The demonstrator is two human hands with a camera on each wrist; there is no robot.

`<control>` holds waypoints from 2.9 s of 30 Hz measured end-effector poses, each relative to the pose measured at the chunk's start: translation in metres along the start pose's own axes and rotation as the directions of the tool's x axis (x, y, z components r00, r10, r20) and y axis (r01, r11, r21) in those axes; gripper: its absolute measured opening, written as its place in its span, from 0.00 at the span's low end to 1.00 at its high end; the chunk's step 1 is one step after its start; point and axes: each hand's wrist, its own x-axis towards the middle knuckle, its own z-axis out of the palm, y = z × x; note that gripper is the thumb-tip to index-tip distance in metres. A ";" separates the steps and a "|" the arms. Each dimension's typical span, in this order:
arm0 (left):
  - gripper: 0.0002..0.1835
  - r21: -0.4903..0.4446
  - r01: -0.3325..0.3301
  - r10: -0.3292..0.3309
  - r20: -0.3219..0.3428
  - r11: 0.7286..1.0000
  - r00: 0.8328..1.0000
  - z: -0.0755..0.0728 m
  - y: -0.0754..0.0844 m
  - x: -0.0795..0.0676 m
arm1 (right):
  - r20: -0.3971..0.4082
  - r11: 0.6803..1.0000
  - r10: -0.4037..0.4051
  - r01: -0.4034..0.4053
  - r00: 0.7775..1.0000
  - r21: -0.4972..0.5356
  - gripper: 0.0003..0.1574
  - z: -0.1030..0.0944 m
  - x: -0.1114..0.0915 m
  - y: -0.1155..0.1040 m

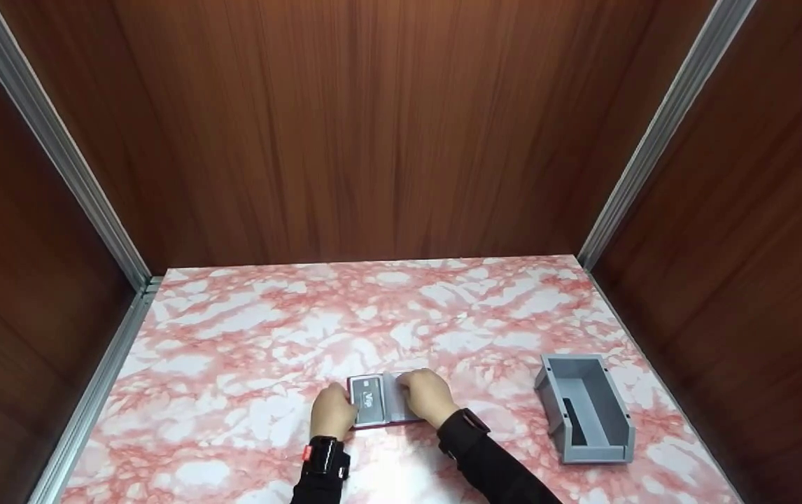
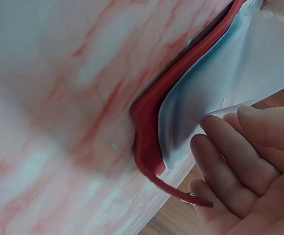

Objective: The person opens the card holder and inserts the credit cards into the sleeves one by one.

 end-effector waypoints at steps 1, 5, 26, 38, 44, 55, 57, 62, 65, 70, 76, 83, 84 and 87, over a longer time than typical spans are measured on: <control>0.08 0.000 0.003 -0.003 0.001 1.000 1.000 0.000 0.000 0.000 | 0.003 1.000 -0.001 0.001 1.000 0.004 0.08 0.000 0.000 0.000; 0.08 -0.005 0.016 -0.015 0.010 1.000 1.000 0.001 -0.001 0.001 | 0.012 1.000 -0.012 0.012 1.000 0.019 0.08 0.001 0.002 -0.002; 0.08 0.000 0.040 -0.039 0.050 0.999 0.998 -0.001 0.000 0.001 | -0.035 0.989 -0.140 0.141 0.990 0.033 0.09 0.012 0.002 -0.016; 0.08 0.001 0.045 -0.045 0.048 0.999 0.998 -0.001 -0.001 0.002 | 0.007 0.987 -0.139 0.137 0.990 0.086 0.10 0.015 0.002 -0.021; 0.08 0.013 0.043 -0.043 0.047 0.999 0.998 -0.001 -0.001 0.003 | -0.007 0.982 -0.145 0.145 0.989 0.124 0.12 0.019 0.002 -0.023; 0.05 0.028 0.006 -0.007 0.023 1.000 1.000 0.000 -0.001 0.001 | -0.028 0.978 -0.165 0.167 0.986 0.121 0.15 0.024 0.003 -0.025; 0.05 0.021 0.009 -0.009 0.028 1.000 1.000 -0.002 0.000 0.000 | -0.022 0.979 -0.164 0.165 0.986 0.119 0.15 0.025 0.004 -0.025; 0.04 -0.006 0.020 -0.020 0.050 1.000 0.999 -0.006 0.001 -0.001 | -0.015 0.979 -0.160 0.160 0.987 0.124 0.16 0.024 0.004 -0.025; 0.03 -0.014 0.006 -0.005 0.044 1.000 0.999 -0.009 0.001 -0.001 | -0.014 0.978 -0.161 0.161 0.987 0.131 0.15 0.023 0.005 -0.025; 0.03 -0.025 -0.033 0.034 0.022 0.999 0.999 -0.013 0.005 -0.001 | -0.007 0.979 -0.156 0.156 0.988 0.129 0.14 0.024 0.005 -0.025; 0.07 -0.013 -0.053 0.054 0.028 0.998 0.998 -0.011 0.007 -0.001 | 0.009 0.982 -0.138 0.135 0.990 0.129 0.15 0.023 0.005 -0.025; 0.09 0.019 -0.060 0.060 0.016 0.998 0.998 -0.008 0.006 0.000 | 0.002 0.981 -0.147 0.146 0.989 0.125 0.15 0.022 0.003 -0.026; 0.09 0.021 -0.060 0.059 0.017 0.998 0.998 -0.008 0.005 0.000 | 0.000 0.981 -0.152 0.151 0.988 0.124 0.15 0.022 0.003 -0.025; 0.09 0.030 -0.059 0.058 0.020 0.998 0.998 -0.006 0.004 0.001 | -0.009 0.980 -0.162 0.162 0.987 0.117 0.15 0.022 0.003 -0.025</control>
